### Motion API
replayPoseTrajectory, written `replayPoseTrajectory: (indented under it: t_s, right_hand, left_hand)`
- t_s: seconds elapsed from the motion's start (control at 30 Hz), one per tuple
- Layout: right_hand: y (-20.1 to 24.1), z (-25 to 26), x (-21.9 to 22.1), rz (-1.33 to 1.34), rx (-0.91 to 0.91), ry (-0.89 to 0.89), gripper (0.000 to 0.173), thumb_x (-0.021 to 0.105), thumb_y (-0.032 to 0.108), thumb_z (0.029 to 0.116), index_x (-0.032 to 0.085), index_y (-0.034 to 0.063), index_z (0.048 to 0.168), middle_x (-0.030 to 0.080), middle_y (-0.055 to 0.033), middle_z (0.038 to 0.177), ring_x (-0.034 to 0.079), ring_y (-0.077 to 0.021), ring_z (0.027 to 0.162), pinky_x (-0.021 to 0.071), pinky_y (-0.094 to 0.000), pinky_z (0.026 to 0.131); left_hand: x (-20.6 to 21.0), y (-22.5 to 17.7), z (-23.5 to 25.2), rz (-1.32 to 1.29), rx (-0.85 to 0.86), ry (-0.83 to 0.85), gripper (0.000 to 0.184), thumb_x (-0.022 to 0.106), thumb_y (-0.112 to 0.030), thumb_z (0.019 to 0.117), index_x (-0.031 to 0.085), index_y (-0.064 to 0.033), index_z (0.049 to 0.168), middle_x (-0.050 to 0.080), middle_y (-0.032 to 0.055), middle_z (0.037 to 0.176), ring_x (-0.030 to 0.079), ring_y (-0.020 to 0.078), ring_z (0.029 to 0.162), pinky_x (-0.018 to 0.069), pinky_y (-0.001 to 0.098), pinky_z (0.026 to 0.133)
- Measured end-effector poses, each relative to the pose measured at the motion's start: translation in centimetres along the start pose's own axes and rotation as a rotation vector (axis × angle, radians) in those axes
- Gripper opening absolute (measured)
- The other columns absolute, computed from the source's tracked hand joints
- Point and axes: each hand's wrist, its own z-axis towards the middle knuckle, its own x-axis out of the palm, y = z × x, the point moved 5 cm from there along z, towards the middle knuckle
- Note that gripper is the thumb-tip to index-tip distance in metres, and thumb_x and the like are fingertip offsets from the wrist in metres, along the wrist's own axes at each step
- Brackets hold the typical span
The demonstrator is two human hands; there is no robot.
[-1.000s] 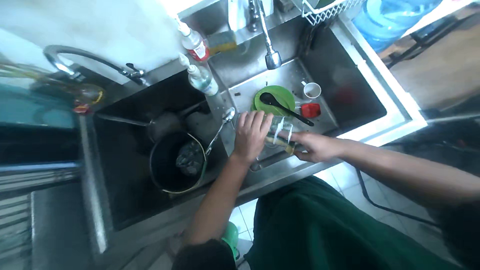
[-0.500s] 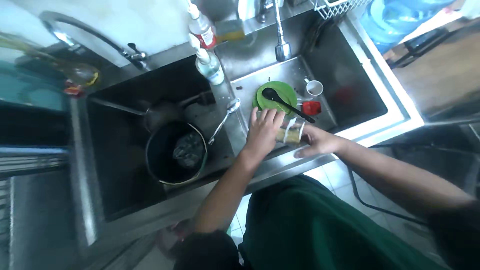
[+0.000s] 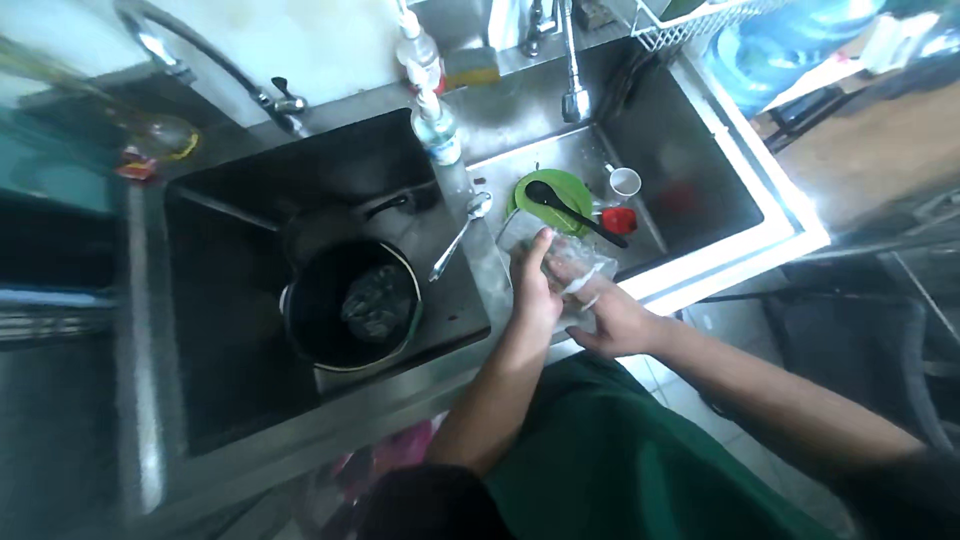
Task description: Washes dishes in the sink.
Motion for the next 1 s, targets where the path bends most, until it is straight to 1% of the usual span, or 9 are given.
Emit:
replayPoseTrajectory:
  t_s: [0.13,0.23,0.37,0.47,0.6,0.73,0.83,0.93,1.0]
  right_hand:
    - [0.4,-0.3,-0.1,0.81,0.118,-0.032,0.095,0.075,0.01,0.0787,0.026,0.005,0.16,0.056,-0.0013,0.144,0.058,-0.0043,0.124,0.0503,-0.0247,0.106]
    - [0.6,0.0,0.6,1.474,0.133,-0.164,0.063,0.074,0.012,0.0795,0.059,0.0223,0.14,0.07,0.0041,0.123,0.067,-0.0088,0.111,0.0557,-0.0309,0.097]
    - [-0.1,0.6,1.8,1.932,0.067,-0.221,0.049,0.079,0.026,0.0789,0.069,0.0098,0.124,0.071,-0.0098,0.122,0.067,-0.0214,0.115,0.0525,-0.04,0.104]
    - [-0.2,0.2,1.2,1.752,0.059,-0.231,0.05,0.076,0.024,0.0842,0.065,0.0115,0.131,0.069,-0.0071,0.127,0.064,-0.0184,0.119,0.0498,-0.0383,0.108]
    - [0.2,0.5,0.5,0.822,0.269,-0.295,0.085,0.079,0.02,0.0861,0.032,0.0101,0.156,0.064,-0.0003,0.131,0.065,-0.007,0.113,0.0564,-0.0287,0.099]
    - [-2.7,1.1,-0.7,0.114,0.147,-0.275,0.059,0.062,-0.002,0.0894,0.047,-0.0083,0.146,0.063,-0.0207,0.136,0.065,-0.0239,0.12,0.0539,-0.0386,0.103]
    - [-3.0,0.8,-1.4,-0.295,0.013,-0.057,0.061,0.064,-0.006,0.0854,0.054,-0.0009,0.146,0.056,-0.0185,0.149,0.051,-0.0343,0.14,0.04,-0.0484,0.118]
    - [-3.1,0.8,-1.8,0.085,0.104,-0.096,0.075,0.07,-0.003,0.0786,0.047,-0.0023,0.15,0.052,-0.0172,0.151,0.048,-0.0257,0.142,0.0407,-0.0415,0.118]
    - [-3.1,1.1,-2.6,0.691,0.246,-0.223,0.075,0.069,-0.002,0.0787,0.046,0.0028,0.15,0.061,-0.0066,0.137,0.061,-0.01,0.121,0.0533,-0.029,0.102]
  left_hand:
    - [-1.0,1.7,-0.1,0.013,0.056,0.277,0.042,0.064,-0.034,0.0921,0.056,-0.008,0.125,0.07,0.0093,0.107,0.069,0.0185,0.094,0.0599,0.0372,0.082]
    - [-1.6,1.3,1.0,-0.006,0.129,0.471,0.08,0.09,-0.053,0.0639,0.058,-0.0102,0.124,0.071,0.0083,0.113,0.071,0.0202,0.1,0.0615,0.0382,0.086]
    - [-1.2,0.6,2.1,-0.027,0.101,0.586,0.083,0.093,-0.057,0.055,0.061,-0.0136,0.118,0.072,0.0076,0.107,0.073,0.0207,0.095,0.062,0.0386,0.082]
    - [-0.9,0.4,2.8,-0.033,0.092,0.6,0.076,0.09,-0.059,0.0591,0.064,-0.0161,0.116,0.072,0.007,0.109,0.072,0.0203,0.095,0.0617,0.0383,0.08]
    - [-0.5,2.2,3.1,-0.046,0.056,0.489,0.059,0.08,-0.054,0.0773,0.062,-0.016,0.119,0.073,0.005,0.106,0.072,0.015,0.091,0.0618,0.0328,0.077]
    - [-0.6,2.9,3.4,0.337,0.004,0.207,0.055,0.052,-0.042,0.104,0.041,-0.0052,0.143,0.063,0.0116,0.114,0.063,0.0172,0.096,0.0559,0.0372,0.085]
    - [0.9,2.6,2.3,0.152,-0.199,0.157,0.053,0.046,-0.056,0.1041,0.054,-0.0116,0.132,0.066,0.0073,0.113,0.066,0.0182,0.1,0.0566,0.0384,0.088]
    - [2.4,3.0,1.8,-0.008,-0.131,0.187,0.037,0.053,-0.049,0.0997,0.061,-0.0145,0.111,0.068,0.005,0.095,0.068,0.0174,0.086,0.0591,0.0387,0.076]
    - [2.8,3.4,2.4,-0.067,-0.018,0.372,0.035,0.07,-0.048,0.0833,0.068,-0.0191,0.104,0.073,0.0036,0.094,0.072,0.0154,0.085,0.0618,0.0349,0.074]
